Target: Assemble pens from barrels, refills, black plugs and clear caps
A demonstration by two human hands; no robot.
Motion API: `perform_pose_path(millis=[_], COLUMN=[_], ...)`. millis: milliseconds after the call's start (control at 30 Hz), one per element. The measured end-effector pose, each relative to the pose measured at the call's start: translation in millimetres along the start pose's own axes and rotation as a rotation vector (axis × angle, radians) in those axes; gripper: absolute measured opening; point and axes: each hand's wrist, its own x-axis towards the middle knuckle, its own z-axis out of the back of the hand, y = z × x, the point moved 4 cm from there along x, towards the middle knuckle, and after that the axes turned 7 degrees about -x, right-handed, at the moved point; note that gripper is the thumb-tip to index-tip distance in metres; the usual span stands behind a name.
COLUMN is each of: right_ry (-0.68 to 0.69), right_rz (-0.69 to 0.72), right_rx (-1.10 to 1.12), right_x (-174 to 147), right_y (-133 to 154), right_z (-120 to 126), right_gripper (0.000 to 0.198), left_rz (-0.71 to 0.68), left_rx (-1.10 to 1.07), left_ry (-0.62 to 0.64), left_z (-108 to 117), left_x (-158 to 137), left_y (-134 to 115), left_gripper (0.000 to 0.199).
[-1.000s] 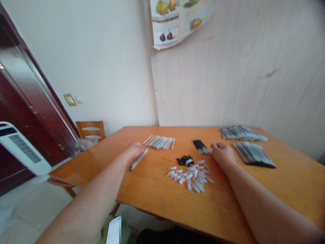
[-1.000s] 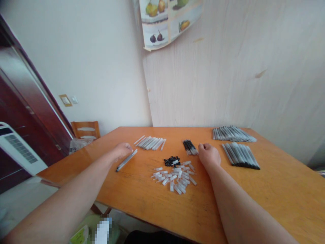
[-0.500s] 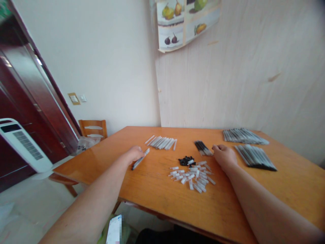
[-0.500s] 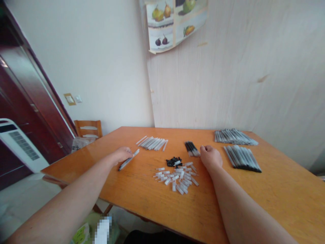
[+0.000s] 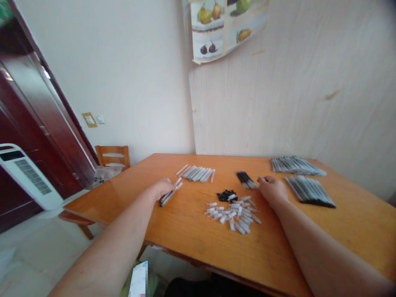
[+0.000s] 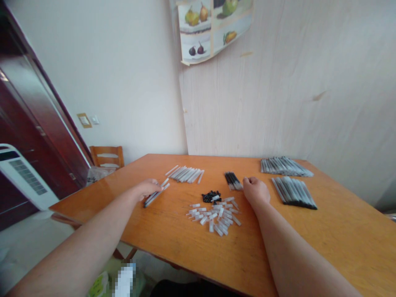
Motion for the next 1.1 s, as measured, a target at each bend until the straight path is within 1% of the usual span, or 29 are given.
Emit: perform_pose_path(millis=[133, 267, 367, 433, 567, 633, 700, 767, 800, 867, 967, 1033, 1100], right_ry=[0.003, 0.01, 0.001, -0.029, -0.088, -0.101, -0.123, -0.144, -0.136, -0.053, 0.156, 0.264, 0.338], right_rz=[0.002, -0.014, -0.026, -0.023, 0.017, 0.05, 0.099, 0.17, 0.198, 0.231, 0.217, 0.196, 0.176], right_rx=[-0.01, 0.022, 0.04, 0.042, 0.015, 0.042, 0.133, 0.282, 0.37, 0.577, 0.876, 1.024, 1.11], right_x=[-1.0, -2.8, -3.6, -4.3, -7.9, -12.1, -18.4, -26.5, -30.7, -38.8, -49.6, -55.7, -60.3], right_y=[1.2, 1.8, 2.2, 3.8, 11.9, 18.5, 26.9, 37.0, 42.0, 51.9, 64.9, 71.2, 75.4], right_z=[0.5, 1.8, 3.7, 6.3, 11.7, 12.6, 13.3, 14.4, 14.7, 14.3, 13.9, 16.1, 18.2], right_gripper=[0.049, 0.047, 0.045, 0.046, 0.048, 0.046, 0.044, 0.041, 0.04, 0.043, 0.046, 0.047, 0.047], left_rz=[0.047, 0.055, 0.035, 0.001, -0.112, -0.256, -0.371, -0.471, -0.521, -0.63, -0.794, -0.869, -0.91], left_rx=[-0.044, -0.094, -0.14, -0.183, -0.263, -0.332, -0.338, -0.324, -0.31, -0.257, -0.175, -0.13, -0.079], left_ry=[0.014, 0.015, 0.03, 0.054, 0.11, 0.14, 0.195, 0.216, 0.206, 0.157, 0.072, 0.039, 0.02], left_z=[4.6, 11.0, 12.7, 9.6, -9.0, -22.8, -40.5, -59.0, -67.9, -84.7, -105.4, -114.8, -120.4], left_x=[-2.3, -2.8, -3.2, -5.5, -18.6, -28.6, -38.3, -45.8, -48.6, -53.5, -62.3, -69.3, -75.6], left_y=[1.0, -0.7, -8.9, -19.7, -52.6, -74.6, -94.8, -112.4, -120.2, -133.7, -147.7, -152.0, -152.7], left_gripper=[0.025, 0.024, 0.024, 0.023, 0.014, 0.014, 0.013, 0.014, 0.014, 0.015, 0.014, 0.011, 0.011])
